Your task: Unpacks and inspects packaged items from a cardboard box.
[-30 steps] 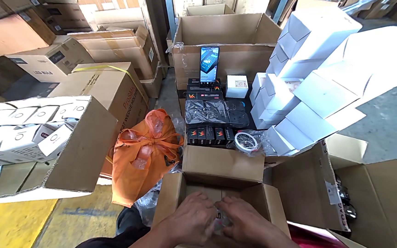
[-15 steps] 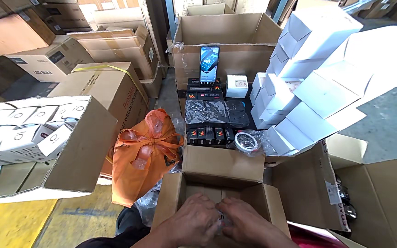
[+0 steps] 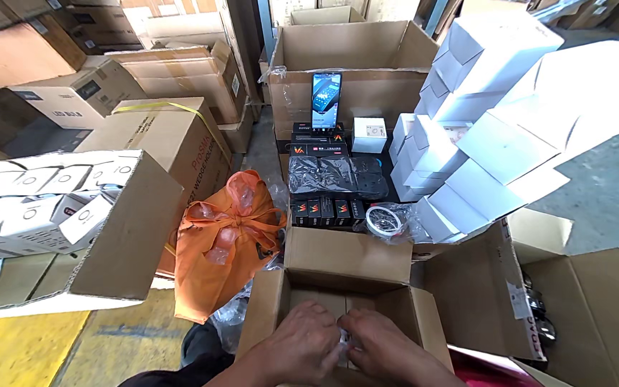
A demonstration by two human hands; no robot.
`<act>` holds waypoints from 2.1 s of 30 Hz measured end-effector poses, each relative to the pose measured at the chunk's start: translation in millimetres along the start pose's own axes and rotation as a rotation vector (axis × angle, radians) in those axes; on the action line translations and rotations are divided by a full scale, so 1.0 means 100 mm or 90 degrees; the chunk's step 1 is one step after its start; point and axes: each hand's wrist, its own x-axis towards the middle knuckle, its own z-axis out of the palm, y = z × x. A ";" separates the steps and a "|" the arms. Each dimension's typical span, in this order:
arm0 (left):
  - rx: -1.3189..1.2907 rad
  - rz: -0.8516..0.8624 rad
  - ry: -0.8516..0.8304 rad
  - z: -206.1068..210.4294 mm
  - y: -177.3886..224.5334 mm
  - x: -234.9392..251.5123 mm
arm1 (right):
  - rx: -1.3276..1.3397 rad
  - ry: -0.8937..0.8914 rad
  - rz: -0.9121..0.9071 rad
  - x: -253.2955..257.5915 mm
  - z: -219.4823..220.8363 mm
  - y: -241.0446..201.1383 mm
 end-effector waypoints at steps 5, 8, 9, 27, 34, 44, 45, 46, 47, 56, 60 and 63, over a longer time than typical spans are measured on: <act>0.007 -0.002 0.000 -0.01 0.00 0.00 | -0.010 -0.002 0.006 0.01 0.01 0.00; 0.009 -0.004 0.001 -0.01 0.00 0.01 | -0.017 -0.003 0.010 0.01 0.00 0.00; 0.008 -0.004 0.001 -0.01 -0.01 0.01 | -0.018 -0.002 0.010 0.01 0.01 0.01; 0.006 -0.069 0.010 -0.04 0.00 0.01 | -0.032 -0.024 0.036 0.01 0.00 -0.01; 0.063 -0.040 0.035 -0.03 -0.02 0.02 | -0.038 -0.019 0.036 0.02 0.01 -0.01; 0.023 -0.238 -0.257 0.01 -0.03 -0.02 | -0.011 0.030 0.011 0.00 0.00 -0.02; 0.018 -0.253 -0.284 0.00 -0.03 -0.02 | -0.004 0.039 0.005 0.00 0.00 -0.02; 0.016 -0.264 -0.302 0.00 -0.03 -0.01 | 0.004 0.046 -0.004 0.00 0.00 -0.02; 0.015 -0.268 -0.307 -0.01 -0.03 -0.01 | 0.012 0.054 -0.012 0.00 -0.01 -0.01; 0.033 -0.196 -0.260 -0.01 -0.05 -0.01 | 0.060 0.105 -0.065 -0.02 0.00 -0.01; 0.034 -0.145 -0.217 0.00 -0.06 -0.03 | 0.054 0.109 -0.066 0.00 -0.01 -0.01; 0.042 -0.131 -0.203 0.01 -0.06 -0.02 | 0.049 0.120 -0.063 0.01 0.00 -0.02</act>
